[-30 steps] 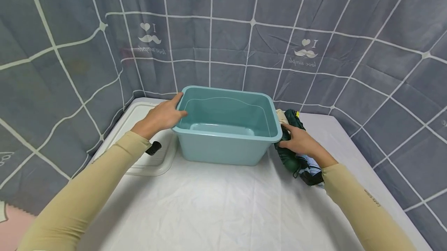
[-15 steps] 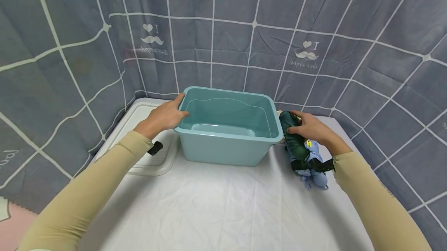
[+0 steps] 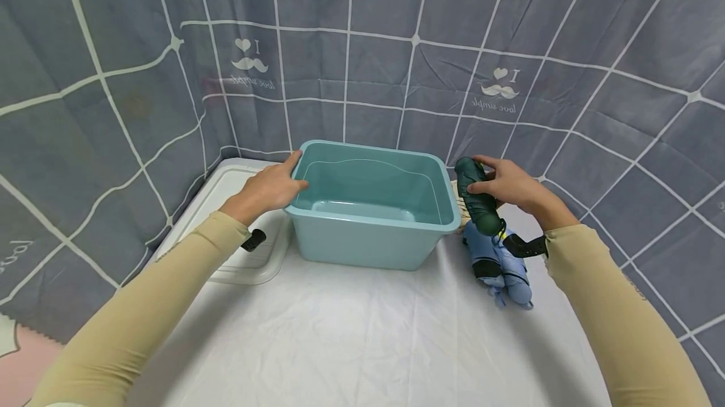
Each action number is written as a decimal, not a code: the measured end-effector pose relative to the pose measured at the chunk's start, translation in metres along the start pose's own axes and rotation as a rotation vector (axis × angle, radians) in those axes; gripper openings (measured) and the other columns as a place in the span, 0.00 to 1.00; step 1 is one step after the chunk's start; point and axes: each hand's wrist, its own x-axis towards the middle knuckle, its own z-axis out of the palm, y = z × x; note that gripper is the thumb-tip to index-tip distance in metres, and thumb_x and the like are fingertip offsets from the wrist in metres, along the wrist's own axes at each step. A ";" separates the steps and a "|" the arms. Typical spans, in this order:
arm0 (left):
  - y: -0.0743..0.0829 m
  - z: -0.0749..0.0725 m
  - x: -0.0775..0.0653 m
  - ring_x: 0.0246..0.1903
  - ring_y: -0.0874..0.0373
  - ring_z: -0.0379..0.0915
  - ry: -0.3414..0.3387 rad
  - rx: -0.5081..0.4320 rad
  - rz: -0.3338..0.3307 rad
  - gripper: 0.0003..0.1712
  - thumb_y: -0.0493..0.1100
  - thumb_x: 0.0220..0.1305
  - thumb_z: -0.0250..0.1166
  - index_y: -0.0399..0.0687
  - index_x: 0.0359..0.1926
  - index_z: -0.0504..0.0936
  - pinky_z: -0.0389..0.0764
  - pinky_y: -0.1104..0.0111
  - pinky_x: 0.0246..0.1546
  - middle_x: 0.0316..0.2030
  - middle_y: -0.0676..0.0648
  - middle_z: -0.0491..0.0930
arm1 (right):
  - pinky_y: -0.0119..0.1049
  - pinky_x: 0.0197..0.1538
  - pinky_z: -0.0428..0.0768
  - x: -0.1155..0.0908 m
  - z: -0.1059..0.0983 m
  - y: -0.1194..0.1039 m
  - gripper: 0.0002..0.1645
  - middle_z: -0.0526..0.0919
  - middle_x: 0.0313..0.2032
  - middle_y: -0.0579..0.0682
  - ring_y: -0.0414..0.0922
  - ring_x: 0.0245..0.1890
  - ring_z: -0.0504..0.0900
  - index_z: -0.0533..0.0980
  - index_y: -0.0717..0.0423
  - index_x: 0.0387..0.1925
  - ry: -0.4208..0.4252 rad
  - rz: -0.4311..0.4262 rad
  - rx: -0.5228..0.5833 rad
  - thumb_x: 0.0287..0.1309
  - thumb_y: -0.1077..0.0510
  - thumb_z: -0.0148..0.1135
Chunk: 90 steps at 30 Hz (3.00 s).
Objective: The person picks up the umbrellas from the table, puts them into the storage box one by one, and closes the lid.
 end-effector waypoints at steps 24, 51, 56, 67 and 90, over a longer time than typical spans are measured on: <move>0.000 0.000 0.000 0.66 0.34 0.67 -0.015 0.020 -0.014 0.47 0.61 0.72 0.50 0.61 0.82 0.35 0.74 0.42 0.49 0.74 0.34 0.60 | 0.44 0.37 0.85 0.040 0.014 -0.077 0.50 0.80 0.56 0.66 0.46 0.33 0.85 0.48 0.52 0.81 -0.066 -0.067 -0.007 0.65 0.52 0.63; 0.001 -0.002 -0.002 0.69 0.37 0.64 0.000 0.043 -0.029 0.48 0.62 0.71 0.51 0.62 0.82 0.36 0.73 0.42 0.52 0.75 0.36 0.59 | 0.41 0.36 0.84 0.105 0.081 -0.136 0.51 0.63 0.73 0.57 0.51 0.51 0.82 0.50 0.53 0.80 -0.254 -0.021 0.056 0.63 0.52 0.64; 0.001 -0.003 -0.003 0.68 0.37 0.65 0.003 0.039 -0.031 0.48 0.62 0.71 0.50 0.62 0.82 0.36 0.73 0.43 0.51 0.75 0.35 0.59 | 0.43 0.41 0.85 0.117 0.097 -0.143 0.50 0.59 0.76 0.57 0.53 0.51 0.83 0.51 0.54 0.79 -0.298 -0.022 0.027 0.63 0.51 0.64; 0.004 -0.003 -0.002 0.65 0.38 0.68 -0.014 0.047 -0.028 0.48 0.62 0.72 0.50 0.63 0.82 0.35 0.74 0.45 0.47 0.74 0.35 0.62 | 0.42 0.44 0.85 0.130 0.121 -0.161 0.50 0.59 0.75 0.59 0.51 0.44 0.87 0.47 0.57 0.80 -0.395 0.021 -0.051 0.67 0.52 0.62; 0.001 -0.002 -0.004 0.59 0.39 0.74 -0.016 0.068 -0.014 0.47 0.62 0.73 0.49 0.61 0.82 0.35 0.76 0.49 0.42 0.70 0.35 0.68 | 0.37 0.40 0.84 0.158 0.164 -0.190 0.26 0.79 0.55 0.56 0.47 0.40 0.83 0.72 0.60 0.62 -0.544 0.117 -0.104 0.68 0.52 0.61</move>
